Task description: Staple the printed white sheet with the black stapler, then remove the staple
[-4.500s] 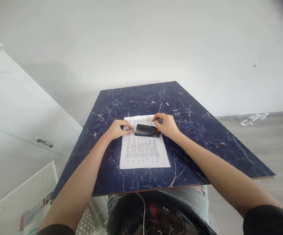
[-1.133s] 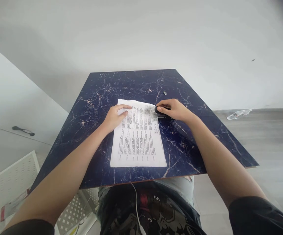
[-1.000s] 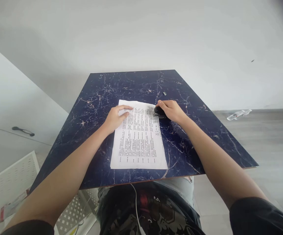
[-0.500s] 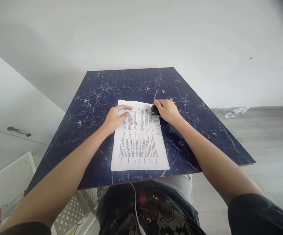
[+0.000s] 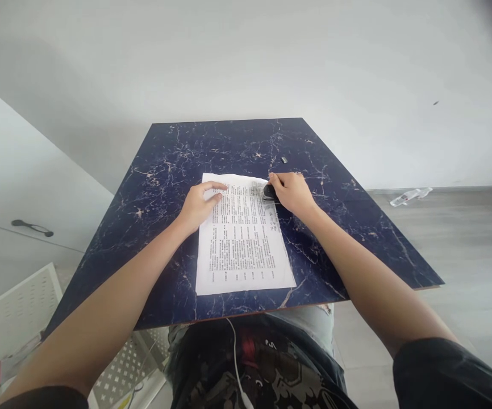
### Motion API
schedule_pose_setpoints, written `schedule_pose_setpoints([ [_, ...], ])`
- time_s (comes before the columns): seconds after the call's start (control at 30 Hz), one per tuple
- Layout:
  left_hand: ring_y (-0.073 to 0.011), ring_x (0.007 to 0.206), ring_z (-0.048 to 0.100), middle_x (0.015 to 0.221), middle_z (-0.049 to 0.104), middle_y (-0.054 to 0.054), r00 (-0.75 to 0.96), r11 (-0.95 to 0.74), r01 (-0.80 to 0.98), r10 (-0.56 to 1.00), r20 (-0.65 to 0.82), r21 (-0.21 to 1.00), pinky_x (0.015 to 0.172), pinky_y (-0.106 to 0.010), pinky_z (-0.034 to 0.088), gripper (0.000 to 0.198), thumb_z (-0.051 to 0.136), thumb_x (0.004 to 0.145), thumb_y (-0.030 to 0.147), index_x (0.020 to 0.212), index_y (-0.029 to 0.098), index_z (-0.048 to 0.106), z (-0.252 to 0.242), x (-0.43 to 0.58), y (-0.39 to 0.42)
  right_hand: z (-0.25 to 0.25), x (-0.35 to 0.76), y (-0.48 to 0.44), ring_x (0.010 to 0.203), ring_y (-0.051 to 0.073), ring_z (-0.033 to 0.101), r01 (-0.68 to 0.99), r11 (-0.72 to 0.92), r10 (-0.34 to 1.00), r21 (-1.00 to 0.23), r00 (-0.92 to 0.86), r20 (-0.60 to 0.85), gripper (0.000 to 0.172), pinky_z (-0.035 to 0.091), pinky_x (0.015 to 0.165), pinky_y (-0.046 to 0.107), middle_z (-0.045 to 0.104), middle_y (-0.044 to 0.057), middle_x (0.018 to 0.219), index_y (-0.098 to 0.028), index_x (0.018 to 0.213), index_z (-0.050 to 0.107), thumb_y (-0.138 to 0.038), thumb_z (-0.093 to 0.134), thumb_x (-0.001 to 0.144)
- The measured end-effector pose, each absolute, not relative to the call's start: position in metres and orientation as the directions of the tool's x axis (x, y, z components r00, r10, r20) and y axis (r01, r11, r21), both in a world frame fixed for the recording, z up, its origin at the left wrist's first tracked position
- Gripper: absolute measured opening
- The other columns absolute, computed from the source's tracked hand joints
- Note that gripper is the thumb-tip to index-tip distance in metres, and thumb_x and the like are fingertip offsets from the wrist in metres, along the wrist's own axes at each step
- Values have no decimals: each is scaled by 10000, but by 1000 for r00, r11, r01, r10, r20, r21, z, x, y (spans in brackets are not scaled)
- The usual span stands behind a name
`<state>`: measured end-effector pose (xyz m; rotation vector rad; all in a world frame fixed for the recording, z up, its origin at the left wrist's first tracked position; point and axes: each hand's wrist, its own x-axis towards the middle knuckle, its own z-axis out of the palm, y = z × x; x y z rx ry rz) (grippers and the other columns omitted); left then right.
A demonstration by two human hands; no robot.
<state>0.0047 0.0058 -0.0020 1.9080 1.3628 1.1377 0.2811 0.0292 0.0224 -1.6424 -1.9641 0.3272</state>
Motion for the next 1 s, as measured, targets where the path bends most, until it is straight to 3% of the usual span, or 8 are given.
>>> schedule_pose_setpoints([
  [0.37, -256, 1149, 690, 1175, 770, -34, 116, -335, 481, 940, 320, 810, 1128, -487, 460, 222, 664, 879, 109, 1030, 235, 768, -1, 6, 5, 21, 279, 29, 806, 279, 675, 833, 197, 958, -517, -52, 281, 509, 475, 746, 391, 720, 104, 766, -222, 753, 709, -501, 392, 1039],
  [0.67, -256, 1152, 686, 1179, 769, -40, 118, -341, 495, 938, 327, 799, 1141, -489, 453, 221, 658, 883, 111, 1040, 224, 767, 1, 6, 5, 21, 278, 30, 754, 266, 648, 861, 195, 961, -470, -72, 265, 485, 455, 767, 400, 684, 100, 724, -223, 686, 637, -435, 387, 1043],
  [1.0, -228, 1147, 691, 1188, 766, -35, 124, -354, 520, 932, 341, 777, 1140, -459, 454, 228, 646, 895, 103, 1050, 228, 757, -1, 6, 5, 21, 276, 29, 750, 241, 623, 863, 174, 965, -474, -53, 258, 477, 438, 774, 381, 693, 93, 741, -208, 716, 660, -425, 398, 1050],
])
